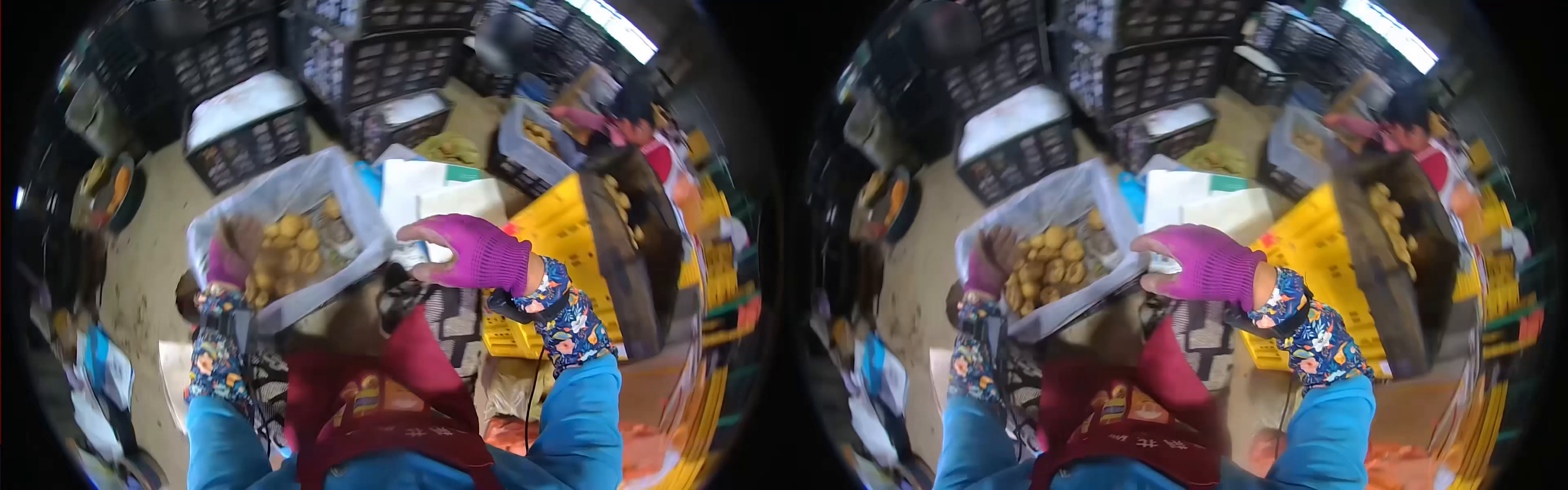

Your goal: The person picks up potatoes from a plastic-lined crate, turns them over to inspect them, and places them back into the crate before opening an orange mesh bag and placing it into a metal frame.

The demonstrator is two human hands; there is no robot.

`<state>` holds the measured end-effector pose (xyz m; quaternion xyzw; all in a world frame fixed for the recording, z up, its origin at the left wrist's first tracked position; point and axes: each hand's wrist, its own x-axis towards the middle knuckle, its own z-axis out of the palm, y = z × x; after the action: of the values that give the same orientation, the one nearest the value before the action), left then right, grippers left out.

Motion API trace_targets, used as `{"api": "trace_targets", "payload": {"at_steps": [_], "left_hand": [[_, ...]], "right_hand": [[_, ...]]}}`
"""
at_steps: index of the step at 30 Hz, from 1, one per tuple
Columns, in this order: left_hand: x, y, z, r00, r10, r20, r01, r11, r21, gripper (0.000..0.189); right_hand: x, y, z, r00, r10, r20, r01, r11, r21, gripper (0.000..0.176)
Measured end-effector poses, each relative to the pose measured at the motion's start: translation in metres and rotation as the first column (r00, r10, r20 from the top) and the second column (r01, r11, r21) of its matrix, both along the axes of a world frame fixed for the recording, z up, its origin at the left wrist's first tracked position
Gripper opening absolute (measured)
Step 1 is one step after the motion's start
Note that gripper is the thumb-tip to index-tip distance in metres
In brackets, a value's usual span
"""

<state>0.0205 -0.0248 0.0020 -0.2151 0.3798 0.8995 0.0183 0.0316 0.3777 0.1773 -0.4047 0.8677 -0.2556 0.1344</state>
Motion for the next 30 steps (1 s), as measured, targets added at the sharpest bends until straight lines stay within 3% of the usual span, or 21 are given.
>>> {"api": "trace_targets", "payload": {"at_steps": [1,4,6,8,10,14,15,18,19,22,24,26,29,30], "left_hand": [[0.003,-0.006,0.0,0.998,0.061,-0.014,-0.061,0.998,0.001,0.058],[0.004,-0.013,0.008,0.981,0.192,-0.022,-0.191,0.981,0.045,0.06],[-0.002,-0.021,0.012,0.968,0.212,-0.135,-0.204,0.976,0.072,0.059],[-0.008,-0.028,0.019,0.956,0.268,-0.119,-0.258,0.962,0.093,0.06],[-0.008,-0.025,0.029,0.941,0.321,-0.104,-0.31,0.945,0.108,0.061],[-0.022,-0.027,0.03,0.928,0.372,-0.022,-0.367,0.922,0.124,0.061],[-0.025,-0.026,0.036,0.93,0.368,0.022,-0.368,0.925,0.094,0.061],[-0.028,-0.027,0.043,0.927,0.365,0.086,-0.371,0.925,0.075,0.063],[-0.029,-0.028,0.042,0.929,0.359,0.088,-0.366,0.927,0.08,0.063],[-0.027,-0.033,0.039,0.942,0.333,0.042,-0.336,0.935,0.118,0.063],[-0.023,-0.029,0.037,0.953,0.303,0.009,-0.302,0.946,0.114,0.063],[-0.019,-0.021,0.039,0.964,0.265,-0.012,-0.264,0.962,0.071,0.062],[-0.009,-0.005,0.023,0.98,0.167,-0.111,-0.177,0.98,-0.09,0.056],[-0.01,0.008,0.02,0.979,0.131,-0.154,-0.164,0.96,-0.228,0.058]], "right_hand": [[-0.01,-0.024,-0.01,0.992,0.066,0.106,-0.072,0.996,0.057,0.051],[-0.078,-0.104,-0.105,0.879,0.161,0.45,-0.168,0.985,-0.025,0.057],[-0.126,-0.154,-0.189,0.857,0.032,0.514,-0.149,0.971,0.188,0.059],[-0.164,-0.202,-0.262,0.926,-0.018,0.378,-0.066,0.976,0.208,0.062],[-0.182,-0.242,-0.331,0.941,-0.173,0.29,0.096,0.96,0.261,0.066],[-0.19,-0.306,-0.397,0.95,-0.306,0.069,0.247,0.866,0.435,0.075],[-0.187,-0.31,-0.426,0.937,-0.349,-0.012,0.327,0.864,0.383,0.079],[-0.191,-0.316,-0.438,0.91,-0.412,0.044,0.366,0.848,0.383,0.076],[-0.195,-0.312,-0.426,0.932,-0.344,0.113,0.279,0.881,0.381,0.084],[-0.223,-0.284,-0.472,0.829,-0.194,0.525,0.208,0.978,0.033,0.085],[-0.226,-0.26,-0.447,0.359,-0.17,0.918,0.333,0.942,0.045,0.069],[-0.196,-0.241,-0.343,-0.124,0.14,0.982,0.57,0.821,-0.045,0.058],[-0.175,-0.22,-0.244,-0.085,0.398,0.914,0.561,0.777,-0.286,0.056],[-0.168,-0.213,-0.22,-0.029,0.429,0.903,0.577,0.745,-0.335,0.055]]}}
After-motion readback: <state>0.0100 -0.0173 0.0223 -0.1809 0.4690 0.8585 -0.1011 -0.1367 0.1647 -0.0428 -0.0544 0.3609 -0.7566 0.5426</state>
